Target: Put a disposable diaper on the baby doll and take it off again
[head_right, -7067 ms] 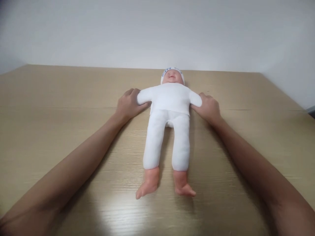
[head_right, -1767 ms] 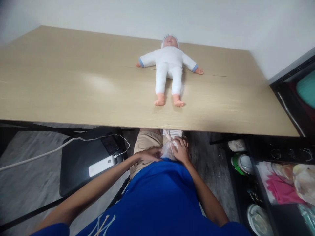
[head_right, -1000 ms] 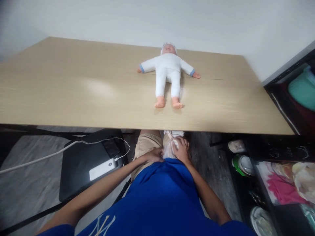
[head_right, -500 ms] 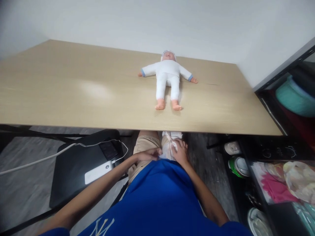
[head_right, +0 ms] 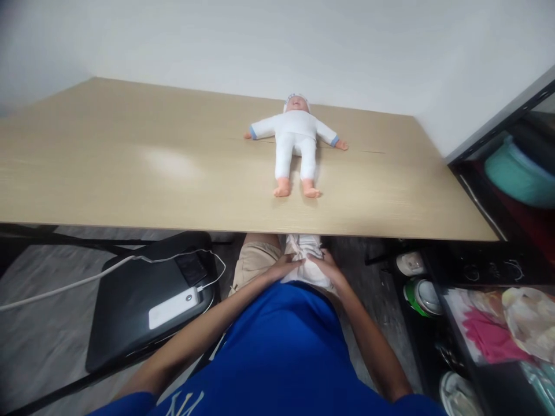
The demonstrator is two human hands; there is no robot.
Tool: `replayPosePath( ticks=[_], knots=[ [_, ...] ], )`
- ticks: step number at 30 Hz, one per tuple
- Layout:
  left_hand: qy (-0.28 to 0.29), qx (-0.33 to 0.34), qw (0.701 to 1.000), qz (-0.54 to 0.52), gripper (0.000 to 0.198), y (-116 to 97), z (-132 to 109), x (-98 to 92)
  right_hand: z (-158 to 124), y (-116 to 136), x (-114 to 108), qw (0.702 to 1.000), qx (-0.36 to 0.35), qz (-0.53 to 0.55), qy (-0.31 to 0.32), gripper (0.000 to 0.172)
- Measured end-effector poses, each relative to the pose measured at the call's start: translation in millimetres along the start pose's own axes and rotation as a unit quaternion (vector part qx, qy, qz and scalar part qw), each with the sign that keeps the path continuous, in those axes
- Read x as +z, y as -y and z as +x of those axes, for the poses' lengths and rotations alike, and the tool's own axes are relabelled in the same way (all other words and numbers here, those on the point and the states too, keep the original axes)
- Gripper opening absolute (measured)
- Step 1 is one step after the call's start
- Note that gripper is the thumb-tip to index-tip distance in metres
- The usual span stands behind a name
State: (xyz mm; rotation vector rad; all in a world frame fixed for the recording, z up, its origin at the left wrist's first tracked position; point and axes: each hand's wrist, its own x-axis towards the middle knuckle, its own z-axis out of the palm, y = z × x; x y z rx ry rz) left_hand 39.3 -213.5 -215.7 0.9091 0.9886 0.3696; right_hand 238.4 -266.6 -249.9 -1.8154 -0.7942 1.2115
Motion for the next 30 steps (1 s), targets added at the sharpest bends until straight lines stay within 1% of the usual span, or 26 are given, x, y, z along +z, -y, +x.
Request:
replayPosePath(
  ticks=[2,3,4,6,7,9,11,13,15,16,18,20,22,25,27,28,30],
  knots=[
    [-0.003,-0.004,1.0,-0.01,0.053,-13,-12,9.9,-13,16,-7,0.998,0.02,0.044,0.029,0.071],
    [-0.001,-0.003,1.0,-0.015,0.053,-19,-23,13.8,-23,26,-12,0.997,0.024,0.062,0.04,0.072],
    [0.003,-0.001,1.0,-0.022,0.054,-25,-37,16.9,-37,36,-16,0.995,0.025,0.078,0.05,0.073],
    [0.014,0.007,0.999,-0.029,0.06,-37,-71,22.0,-72,58,-26,0.992,0.02,0.1,0.072,0.076],
    [0.018,0.016,0.999,-0.031,0.063,-43,-92,24.2,-92,70,-31,0.989,0.009,0.113,0.098,0.075],
    [0.043,0.061,0.997,-0.023,0.06,-56,-133,28.7,-135,95,-41,0.983,-0.018,0.114,0.143,0.073],
    [0.08,0.106,0.991,-0.003,0.055,-72,-170,33.3,-172,118,-49,0.979,-0.05,0.109,0.165,0.072],
    [0.085,0.15,0.985,0.028,0.051,-88,-196,37.3,-196,139,-54,0.977,-0.096,0.097,0.166,0.069],
    [0.057,0.196,0.977,0.061,0.049,-103,-208,39.7,-204,154,-53,0.972,-0.154,0.094,0.149,0.065],
    [0.034,0.216,0.973,0.071,0.049,-109,-208,40.1,-201,160,-50,0.969,-0.18,0.095,0.137,0.063],
    [-0.012,0.244,0.967,0.068,0.048,-118,-198,39.1,-186,167,-41,0.966,-0.213,0.103,0.106,0.06],
    [-0.049,0.249,0.966,0.045,0.047,-122,-180,35.4,-164,169,-30,0.968,-0.219,0.097,0.076,0.061],
    [-0.078,0.238,0.968,0.026,0.042,-120,-158,28.5,-141,165,-21,0.974,-0.208,0.068,0.064,0.062],
    [-0.113,0.193,0.975,0.011,0.042,-106,-129,13.7,-117,147,-15,0.982,-0.168,0.01,0.084,0.065],
    [-0.128,0.158,0.979,0.001,0.046,-90,-116,3.8,-113,130,-15,0.986,-0.136,-0.025,0.089,0.068],
    [-0.136,0.148,0.98,-0.001,0.049,-82,-112,-0.2,-114,121,-16,0.987,-0.127,-0.043,0.084,0.067],
    [-0.148,0.136,0.98,0.002,0.053,-66,-108,-5.0,-121,107,-18,0.987,-0.131,-0.082,0.038,0.068]
  ],
)
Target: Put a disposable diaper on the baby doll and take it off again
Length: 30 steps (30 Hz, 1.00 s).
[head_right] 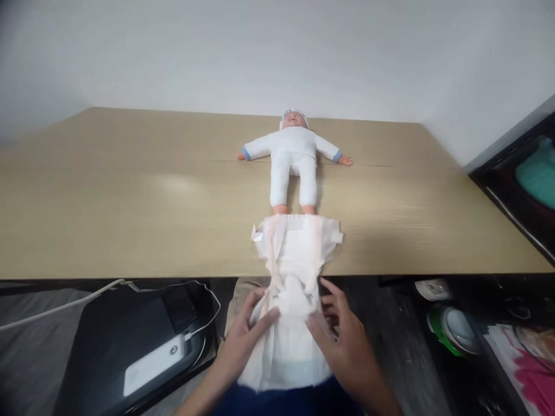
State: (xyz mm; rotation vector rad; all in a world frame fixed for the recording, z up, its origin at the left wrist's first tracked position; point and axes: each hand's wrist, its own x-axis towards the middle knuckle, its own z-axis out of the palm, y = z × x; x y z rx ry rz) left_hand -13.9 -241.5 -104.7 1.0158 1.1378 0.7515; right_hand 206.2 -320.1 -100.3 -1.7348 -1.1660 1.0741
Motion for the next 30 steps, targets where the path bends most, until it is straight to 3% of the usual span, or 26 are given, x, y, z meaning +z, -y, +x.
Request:
replayPosePath(
  ticks=[3,6,9,11,16,19,21,24,26,29,30],
  knots=[
    [-0.01,-0.012,1.0,0.004,0.053,19,-6,-0.7,-14,-4,0,0.992,-0.036,-0.064,-0.1,0.061],
    [-0.028,-0.025,0.999,-0.005,0.05,35,-11,2.0,-9,11,0,0.975,-0.127,-0.099,-0.156,0.047],
    [-0.036,-0.015,0.999,-0.004,0.052,48,-8,4.7,21,34,7,0.955,-0.23,-0.143,-0.117,0.043],
    [-0.035,0.009,0.999,0.007,0.053,51,-7,6.8,50,48,14,0.945,-0.262,-0.183,-0.075,0.042],
    [-0.074,0.064,0.992,0.081,0.043,41,-18,8.6,105,60,39,0.907,-0.289,-0.306,-0.006,0.066],
    [-0.113,0.156,0.962,0.193,0.034,32,-25,-7.0,112,53,51,0.887,-0.281,-0.366,0.0,0.067],
    [-0.136,0.238,0.921,0.277,0.033,23,-19,-26.1,109,46,56,0.881,-0.279,-0.382,-0.007,0.066],
    [-0.154,0.376,0.841,0.358,0.036,-4,17,-57.3,105,40,60,0.878,-0.285,-0.383,-0.017,0.065],
    [-0.122,0.453,0.793,0.389,0.031,-34,58,-71.4,104,39,61,0.878,-0.288,-0.382,-0.022,0.065],
    [-0.066,0.489,0.76,0.424,0.033,-90,126,-73.1,107,37,61,0.876,-0.291,-0.383,-0.026,0.065],
    [-0.013,0.488,0.75,0.447,0.041,-109,145,-68.5,108,37,61,0.876,-0.292,-0.383,-0.029,0.065]
  ],
)
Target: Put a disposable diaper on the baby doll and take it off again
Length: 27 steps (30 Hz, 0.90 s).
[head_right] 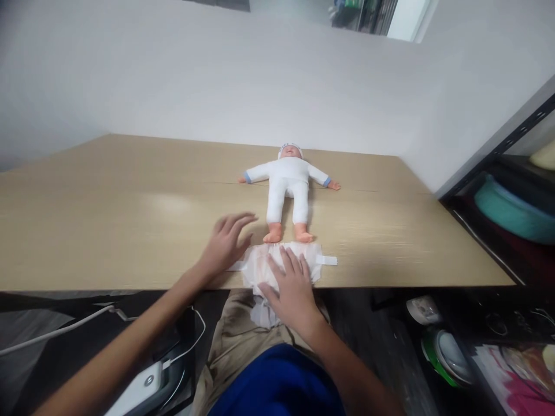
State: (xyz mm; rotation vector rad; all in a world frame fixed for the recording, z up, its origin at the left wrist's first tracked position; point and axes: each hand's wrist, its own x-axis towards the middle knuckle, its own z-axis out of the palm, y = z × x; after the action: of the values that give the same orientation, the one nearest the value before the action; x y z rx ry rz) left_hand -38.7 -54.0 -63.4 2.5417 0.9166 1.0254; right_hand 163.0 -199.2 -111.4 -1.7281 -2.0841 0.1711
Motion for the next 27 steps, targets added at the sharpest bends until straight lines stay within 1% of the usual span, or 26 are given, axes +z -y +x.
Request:
replayPosePath(
  ticks=[2,3,5,8,10,11,13,15,16,18,20,23,25,27],
  knots=[
    [0.077,0.046,0.996,-0.012,0.052,8,44,3.2,1,0,1,1.0,0.001,-0.003,-0.003,0.065],
    [0.118,0.071,0.99,-0.021,0.056,8,61,7.0,1,0,1,1.0,0.002,-0.003,-0.005,0.064],
    [0.198,0.114,0.973,-0.045,0.063,7,87,18.0,0,0,2,1.0,0.002,-0.003,-0.007,0.065],
    [0.278,0.141,0.947,-0.078,0.073,7,109,37.6,0,0,2,1.0,-0.001,0.0,-0.01,0.066],
    [0.311,0.153,0.934,-0.083,0.075,12,117,48.0,-1,1,2,1.0,-0.001,0.003,-0.007,0.066],
    [0.319,0.165,0.93,-0.078,0.072,15,119,51.9,-1,1,2,1.0,0.0,0.006,-0.003,0.066],
    [0.313,0.196,0.927,-0.065,0.054,22,121,58.2,-2,3,1,1.0,0.004,0.013,0.003,0.066],
    [0.284,0.221,0.931,-0.065,0.034,26,120,63.5,-1,5,-1,1.0,0.012,0.024,0.005,0.066],
    [0.267,0.23,0.933,-0.068,0.028,27,120,65.8,1,5,-1,0.999,0.019,0.028,0.005,0.066],
    [0.235,0.242,0.939,-0.073,0.025,27,120,68.5,6,4,-3,0.999,0.03,0.033,0.007,0.067],
    [0.212,0.253,0.941,-0.076,0.026,25,125,66.8,14,-1,-5,0.999,0.036,0.034,0.015,0.067],
    [0.184,0.256,0.944,-0.103,0.028,18,140,53.3,32,-15,-9,0.998,0.031,0.036,0.046,0.066],
    [0.171,0.246,0.946,-0.124,0.029,12,154,38.4,47,-25,-11,0.997,0.018,0.037,0.069,0.067],
    [0.166,0.226,0.95,-0.137,0.029,7,168,21.8,65,-35,-12,0.996,0.005,0.035,0.079,0.068]
  ],
)
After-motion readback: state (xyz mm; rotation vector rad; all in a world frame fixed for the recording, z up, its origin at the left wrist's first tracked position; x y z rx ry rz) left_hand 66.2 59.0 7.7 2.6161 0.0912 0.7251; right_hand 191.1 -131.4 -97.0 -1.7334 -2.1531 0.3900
